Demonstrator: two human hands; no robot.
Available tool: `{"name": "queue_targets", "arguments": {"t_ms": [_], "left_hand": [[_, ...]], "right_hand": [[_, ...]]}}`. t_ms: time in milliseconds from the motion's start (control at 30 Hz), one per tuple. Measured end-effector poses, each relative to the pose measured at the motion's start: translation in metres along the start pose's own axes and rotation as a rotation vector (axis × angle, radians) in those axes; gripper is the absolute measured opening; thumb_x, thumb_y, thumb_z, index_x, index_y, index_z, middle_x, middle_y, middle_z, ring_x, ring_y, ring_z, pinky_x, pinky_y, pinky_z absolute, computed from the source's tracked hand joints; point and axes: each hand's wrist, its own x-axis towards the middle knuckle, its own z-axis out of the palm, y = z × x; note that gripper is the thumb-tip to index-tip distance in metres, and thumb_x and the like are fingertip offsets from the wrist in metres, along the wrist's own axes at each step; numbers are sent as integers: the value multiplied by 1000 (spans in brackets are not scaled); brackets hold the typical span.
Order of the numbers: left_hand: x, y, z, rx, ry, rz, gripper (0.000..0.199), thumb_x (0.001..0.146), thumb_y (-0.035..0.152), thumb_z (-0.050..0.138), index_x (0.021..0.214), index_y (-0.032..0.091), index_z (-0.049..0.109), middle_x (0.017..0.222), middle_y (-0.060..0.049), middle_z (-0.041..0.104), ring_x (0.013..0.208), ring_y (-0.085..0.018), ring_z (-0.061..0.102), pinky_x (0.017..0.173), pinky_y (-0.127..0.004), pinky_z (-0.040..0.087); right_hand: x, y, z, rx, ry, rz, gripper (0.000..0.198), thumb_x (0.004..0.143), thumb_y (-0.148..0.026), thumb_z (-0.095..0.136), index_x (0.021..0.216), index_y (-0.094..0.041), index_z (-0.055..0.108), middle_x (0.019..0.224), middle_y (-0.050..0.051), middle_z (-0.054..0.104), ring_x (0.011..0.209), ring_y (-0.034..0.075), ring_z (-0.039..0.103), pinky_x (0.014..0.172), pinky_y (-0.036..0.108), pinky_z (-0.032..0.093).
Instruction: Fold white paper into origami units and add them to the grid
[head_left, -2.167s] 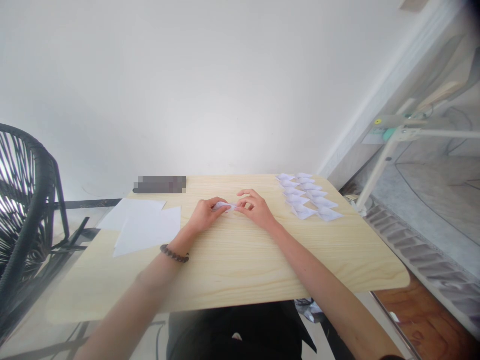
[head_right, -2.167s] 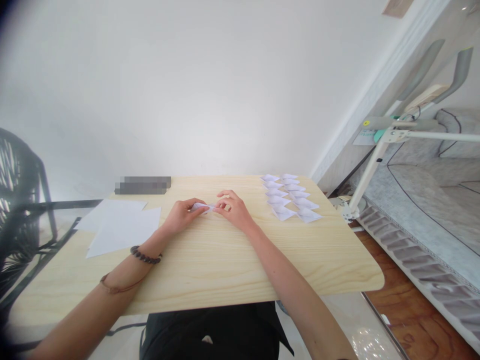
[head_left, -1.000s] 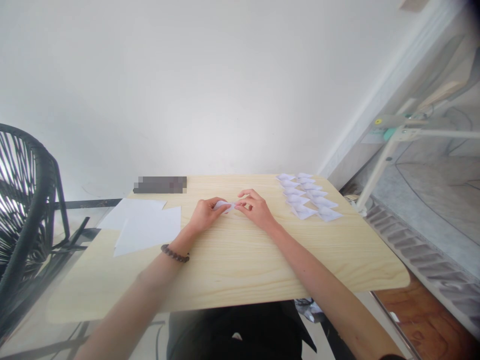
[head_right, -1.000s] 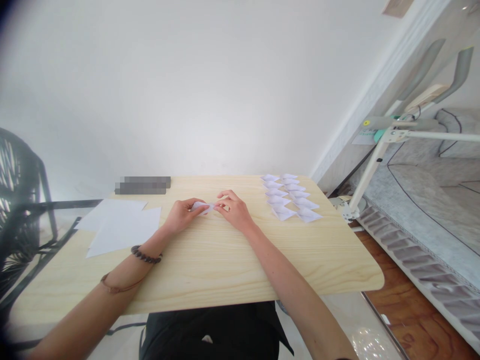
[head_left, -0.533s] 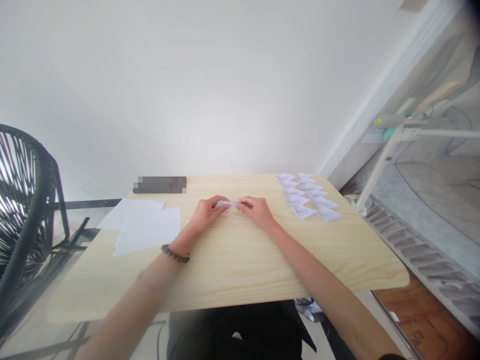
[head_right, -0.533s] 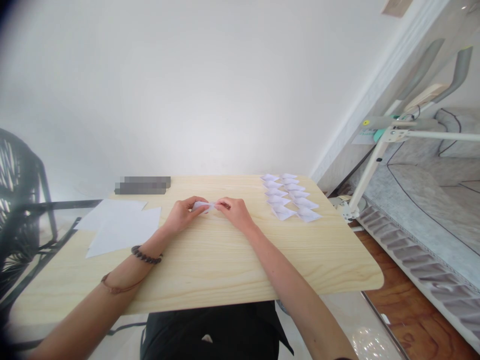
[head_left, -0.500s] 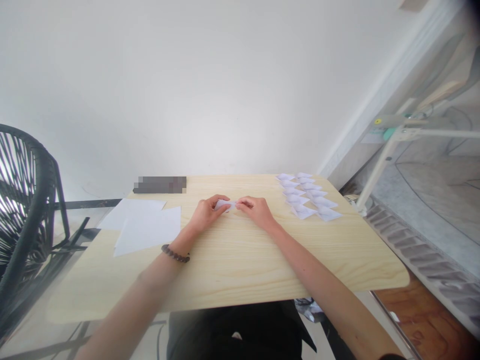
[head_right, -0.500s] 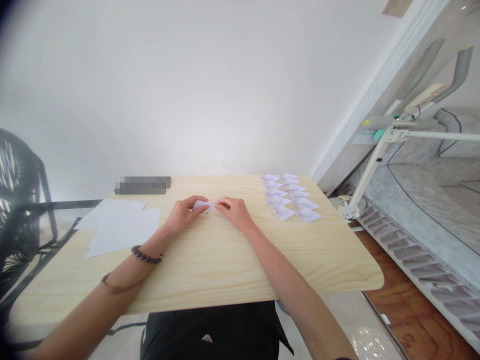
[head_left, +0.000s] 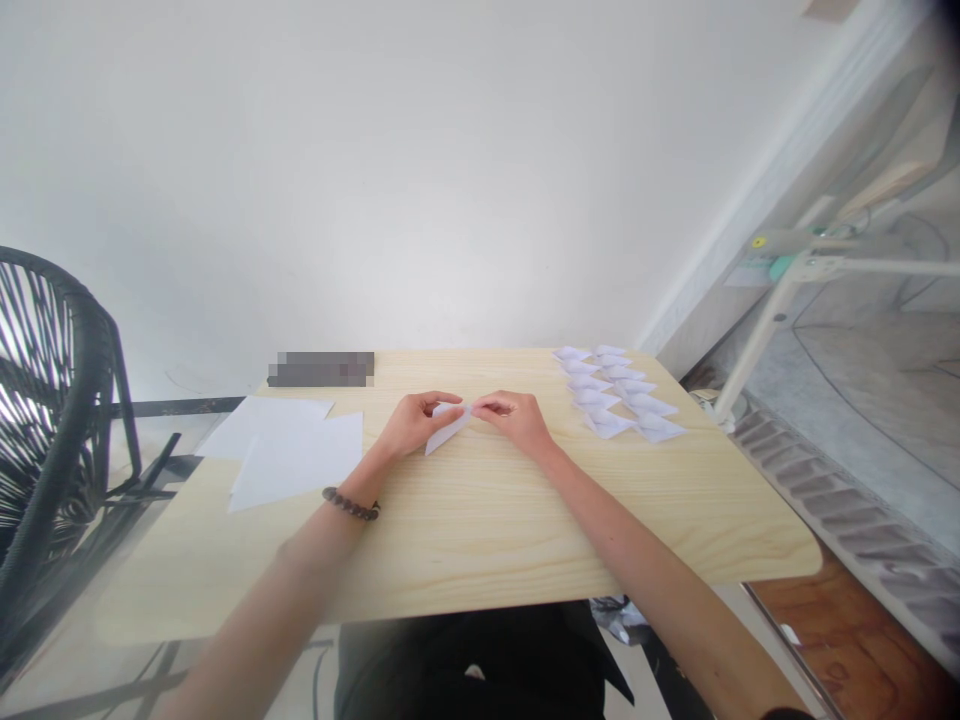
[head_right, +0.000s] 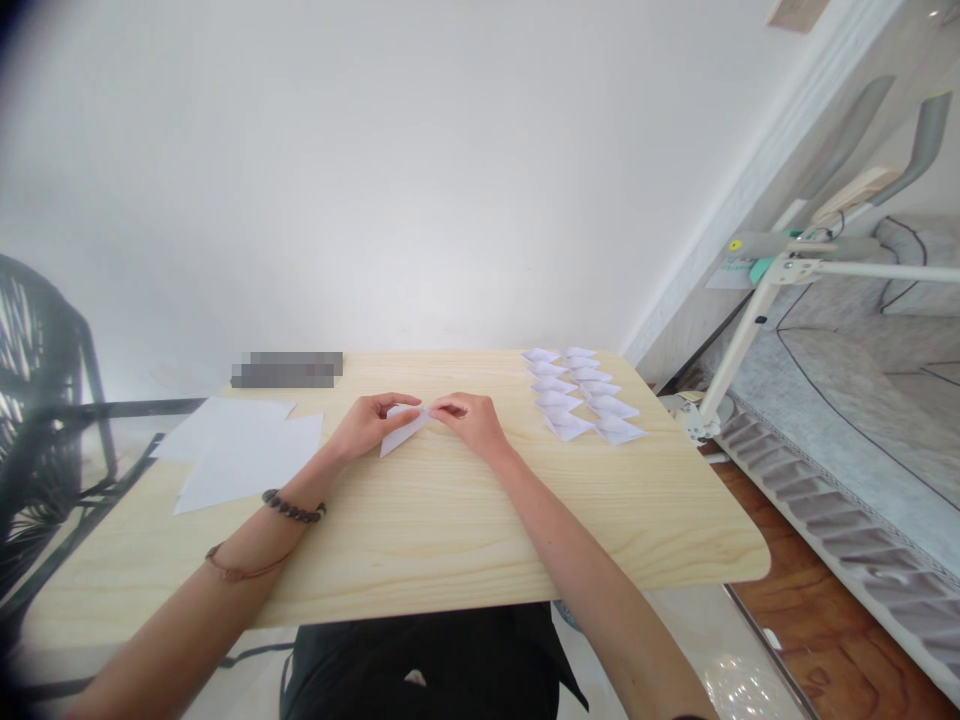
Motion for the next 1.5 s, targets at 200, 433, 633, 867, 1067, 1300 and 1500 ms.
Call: {"name": "queue_targets", "arguments": {"t_ms": [200, 433, 633, 867, 1067, 1300, 1500], "left_hand": [[2, 3, 2, -14, -20, 20, 39, 72, 48, 52, 83, 15, 69, 78, -4, 68, 69, -18, 57, 55, -23, 39], [1, 1, 3, -49, -8, -18, 40, 71, 48, 52, 82, 14, 69, 72, -4, 66, 61, -16, 54, 49, -22, 36], [1, 0, 3, -105, -21, -57, 39, 70, 48, 53, 80, 14, 69, 71, -4, 66, 59, -15, 53, 48, -21, 36], [3, -2, 3, -186, -46, -111, 39, 69, 47, 55, 77, 11, 68, 65, -4, 64, 54, -13, 52, 45, -21, 35], [2, -1, 0, -237, -64, -140, 39, 69, 47, 54, 76, 11, 67, 61, -3, 62, 50, -11, 50, 41, -20, 32], [2, 1, -1, -222, -91, -131, 38, 69, 47, 54, 76, 12, 68, 63, -4, 64, 50, -12, 51, 42, -20, 32], [0, 3, 0, -153, -75, -91, 34, 68, 45, 57, 78, 15, 70, 68, -2, 65, 58, -14, 54, 48, -21, 36]], "right_hand": [[0, -6, -1, 25, -13, -69, 14, 74, -28, 59, 80, -21, 69, 84, 5, 66, 78, 16, 62, 66, 26, 53], [-1, -1, 1, 150, -74, 127, 30, 72, -33, 60, 98, -19, 62, 84, 5, 67, 69, 15, 65, 64, 27, 54], [-1, -6, 0, 103, -89, 50, 18, 75, -32, 56, 83, -19, 66, 78, 3, 67, 62, 13, 63, 60, 25, 54], [-3, -14, 1, -58, -52, -104, 17, 78, -26, 51, 83, -21, 67, 82, 2, 67, 70, 13, 62, 63, 24, 52], [-4, -15, 1, -169, -92, -199, 20, 82, -24, 47, 91, -23, 65, 85, 2, 67, 76, 13, 61, 73, 26, 49], [-5, -16, -1, -41, -94, -87, 19, 80, -26, 48, 88, -20, 64, 83, 3, 66, 73, 13, 62, 67, 25, 50], [0, -14, -2, 43, -98, 101, 17, 78, -31, 52, 74, -17, 62, 69, 1, 65, 66, 14, 62, 65, 25, 47]]}}
